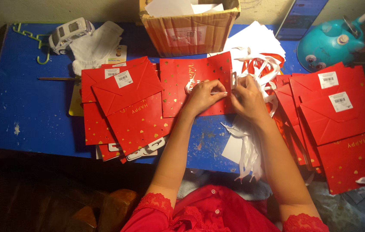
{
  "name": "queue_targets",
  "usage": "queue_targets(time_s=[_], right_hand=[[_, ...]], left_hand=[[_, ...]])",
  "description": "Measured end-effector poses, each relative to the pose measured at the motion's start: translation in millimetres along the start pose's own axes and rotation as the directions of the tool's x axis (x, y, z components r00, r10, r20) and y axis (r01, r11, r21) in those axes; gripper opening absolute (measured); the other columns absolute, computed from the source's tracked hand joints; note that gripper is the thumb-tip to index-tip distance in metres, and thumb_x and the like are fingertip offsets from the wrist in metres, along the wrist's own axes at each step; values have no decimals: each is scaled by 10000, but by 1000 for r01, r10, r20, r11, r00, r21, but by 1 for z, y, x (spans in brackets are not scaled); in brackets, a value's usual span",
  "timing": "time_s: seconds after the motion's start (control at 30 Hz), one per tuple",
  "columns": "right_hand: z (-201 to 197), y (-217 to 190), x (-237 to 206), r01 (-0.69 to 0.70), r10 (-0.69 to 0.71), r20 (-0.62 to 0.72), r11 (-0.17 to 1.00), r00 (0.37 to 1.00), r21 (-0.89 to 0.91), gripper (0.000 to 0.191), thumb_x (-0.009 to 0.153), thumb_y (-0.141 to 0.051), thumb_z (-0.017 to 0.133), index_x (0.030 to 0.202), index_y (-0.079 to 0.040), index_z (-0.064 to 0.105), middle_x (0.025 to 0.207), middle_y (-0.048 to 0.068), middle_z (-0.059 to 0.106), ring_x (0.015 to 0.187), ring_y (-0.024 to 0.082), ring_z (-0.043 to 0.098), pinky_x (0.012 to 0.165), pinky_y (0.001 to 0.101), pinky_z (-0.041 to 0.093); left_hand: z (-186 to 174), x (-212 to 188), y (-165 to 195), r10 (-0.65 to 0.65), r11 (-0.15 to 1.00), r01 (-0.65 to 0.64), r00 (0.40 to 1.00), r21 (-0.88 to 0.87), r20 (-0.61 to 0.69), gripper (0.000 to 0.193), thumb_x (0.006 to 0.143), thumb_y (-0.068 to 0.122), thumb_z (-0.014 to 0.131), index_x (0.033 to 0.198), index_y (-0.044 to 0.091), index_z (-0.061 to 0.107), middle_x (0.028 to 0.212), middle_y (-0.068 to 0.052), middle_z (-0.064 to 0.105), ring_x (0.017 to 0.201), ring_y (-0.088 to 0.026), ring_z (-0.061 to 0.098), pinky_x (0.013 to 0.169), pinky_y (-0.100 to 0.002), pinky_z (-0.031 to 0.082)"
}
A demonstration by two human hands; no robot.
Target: The person assembles red gift boxes by threading white and red ribbons through slots, tying them into bows, and stacking the finished boxes on the table. The process is repeated for multiple boxes.
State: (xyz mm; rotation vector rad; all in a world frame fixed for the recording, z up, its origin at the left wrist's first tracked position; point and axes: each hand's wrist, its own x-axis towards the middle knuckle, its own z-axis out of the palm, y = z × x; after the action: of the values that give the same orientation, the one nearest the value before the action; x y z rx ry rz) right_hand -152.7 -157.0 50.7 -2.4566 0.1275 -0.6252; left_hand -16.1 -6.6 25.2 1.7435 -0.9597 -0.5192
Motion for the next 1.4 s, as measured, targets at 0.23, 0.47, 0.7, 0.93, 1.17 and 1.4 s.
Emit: queue_targets(time_s=[0.23, 0.47, 0.7, 0.93, 1.17, 1.4], right_hand=[[3, -5, 1, -155, 152, -72, 987, 986, -34, 305, 860, -71, 763, 1152, -66, 676, 1094, 116, 675, 851, 276, 680, 703, 391, 534], [12, 16, -6, -187, 178, 63, 964, 982, 190, 330, 867, -73, 719, 1190, -40, 658, 1023, 138, 733, 920, 269, 729, 781, 381, 554], [17, 25, -8, -114, 114, 83, 994, 990, -3, 126, 924, -55, 710, 1038, -27, 665, 950, 163, 642, 892, 330, 675, 786, 411, 519], [6, 12, -3, -147, 142, 82, 987, 987, 69, 209, 860, -27, 688, 1063, -53, 729, 899, 139, 610, 788, 302, 647, 720, 404, 504], [1, 7, 1, -43, 37, 72, 995, 997, 91, 225, 846, -9, 696, 1070, -25, 700, 1110, 156, 602, 983, 312, 632, 812, 396, 518], [7, 8, 2, -58, 60, -33, 997, 998, 44, 339, 848, -26, 738, 1176, 4, 655, 1062, 176, 665, 969, 357, 655, 842, 417, 517]], left_hand=[[1, 0, 0, 13, 997, -12, 1000, 75, -12, 200, 850, 231, 787, 921, 53, 731, 915, -102, 774, 901, -220, 758, 827, -353, 588], [-3, -2, -4, 1, 1000, -1, 1000, 19, 12, 196, 853, 233, 781, 919, 59, 720, 910, -92, 768, 903, -212, 769, 835, -342, 599], [-1, 0, -4, 52, 990, -50, 999, 135, -12, 187, 835, 219, 806, 892, 60, 727, 866, -101, 781, 873, -250, 733, 805, -373, 564], [2, -2, -4, -34, 996, 35, 999, 76, -8, 210, 842, 246, 796, 922, 68, 718, 877, -91, 753, 865, -214, 753, 792, -356, 583], [1, 0, -6, 23, 997, -21, 999, 76, -24, 193, 852, 224, 797, 910, 54, 726, 878, -92, 767, 867, -221, 744, 800, -352, 577], [2, 1, -6, 12, 1000, -12, 1000, -4, -13, 189, 863, 217, 775, 918, 46, 717, 903, -98, 774, 888, -199, 770, 830, -327, 603]])
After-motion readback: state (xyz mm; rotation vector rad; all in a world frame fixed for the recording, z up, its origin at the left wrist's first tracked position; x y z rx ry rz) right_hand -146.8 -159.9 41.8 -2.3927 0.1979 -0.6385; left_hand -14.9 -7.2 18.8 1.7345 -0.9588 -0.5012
